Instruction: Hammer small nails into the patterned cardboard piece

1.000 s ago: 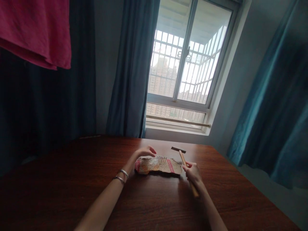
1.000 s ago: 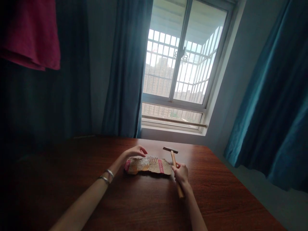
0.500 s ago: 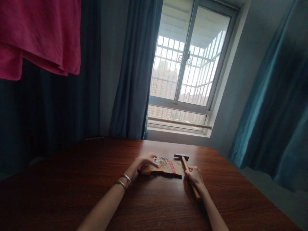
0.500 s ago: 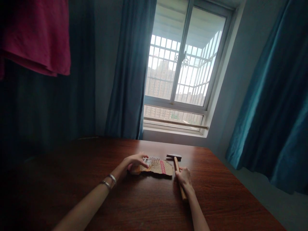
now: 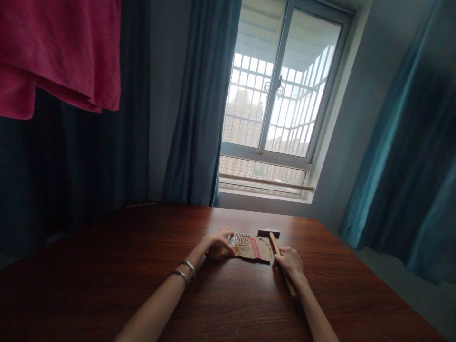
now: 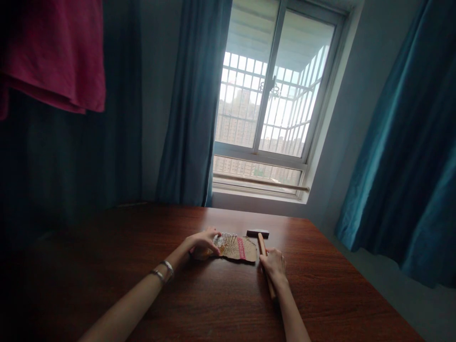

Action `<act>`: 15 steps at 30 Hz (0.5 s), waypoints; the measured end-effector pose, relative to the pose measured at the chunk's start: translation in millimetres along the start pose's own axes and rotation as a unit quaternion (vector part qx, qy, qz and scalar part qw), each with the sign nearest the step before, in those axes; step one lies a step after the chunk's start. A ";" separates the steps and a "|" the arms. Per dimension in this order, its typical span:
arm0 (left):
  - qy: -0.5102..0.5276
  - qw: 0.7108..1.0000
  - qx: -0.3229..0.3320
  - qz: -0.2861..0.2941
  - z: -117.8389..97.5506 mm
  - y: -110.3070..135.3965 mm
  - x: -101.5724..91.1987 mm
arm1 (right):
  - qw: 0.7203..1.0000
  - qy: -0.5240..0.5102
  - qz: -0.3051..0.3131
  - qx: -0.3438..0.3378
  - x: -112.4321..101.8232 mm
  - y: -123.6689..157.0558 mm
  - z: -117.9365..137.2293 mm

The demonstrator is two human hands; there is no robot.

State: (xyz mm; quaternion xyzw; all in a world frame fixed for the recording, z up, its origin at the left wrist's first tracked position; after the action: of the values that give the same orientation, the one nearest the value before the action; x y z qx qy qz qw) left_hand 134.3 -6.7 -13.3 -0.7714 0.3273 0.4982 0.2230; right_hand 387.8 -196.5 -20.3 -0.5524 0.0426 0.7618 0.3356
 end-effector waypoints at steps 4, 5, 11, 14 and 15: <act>0.001 1.000 -0.002 0.001 -3.4 2.4 -1.0 | 0.999 0.025 0.013 0.027 -0.7 2.0 0.9; 0.001 1.000 -0.004 0.002 -3.8 2.7 -1.2 | 0.999 0.025 0.017 0.030 -0.5 2.2 0.8; 0.003 1.000 0.005 0.009 -4.9 2.4 -3.0 | 0.999 0.020 0.038 0.024 0.4 0.1 0.7; -0.004 1.000 0.012 0.016 -4.3 0.5 -3.3 | 0.999 0.007 -0.027 -0.044 -0.2 -7.0 11.7; -0.007 1.000 0.014 0.017 -3.9 -0.5 -3.2 | 0.996 -0.012 -0.051 -0.077 0.2 -10.4 18.1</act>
State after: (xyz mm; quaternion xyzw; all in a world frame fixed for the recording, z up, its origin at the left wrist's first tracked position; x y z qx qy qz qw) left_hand 136.1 -8.0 -8.8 -0.7591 0.3454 0.5027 0.2275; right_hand 378.8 -180.5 -10.2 -0.5693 -0.0484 0.7511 0.3308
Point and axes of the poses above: each hand's wrist, its own y-axis away from the middle knuckle, its own x-axis out of the palm, z = x × y, the point moved 1 cm from there along -y, towards the middle knuckle, and after that the axes turned 7 degrees about -z, right-handed, at the moved point
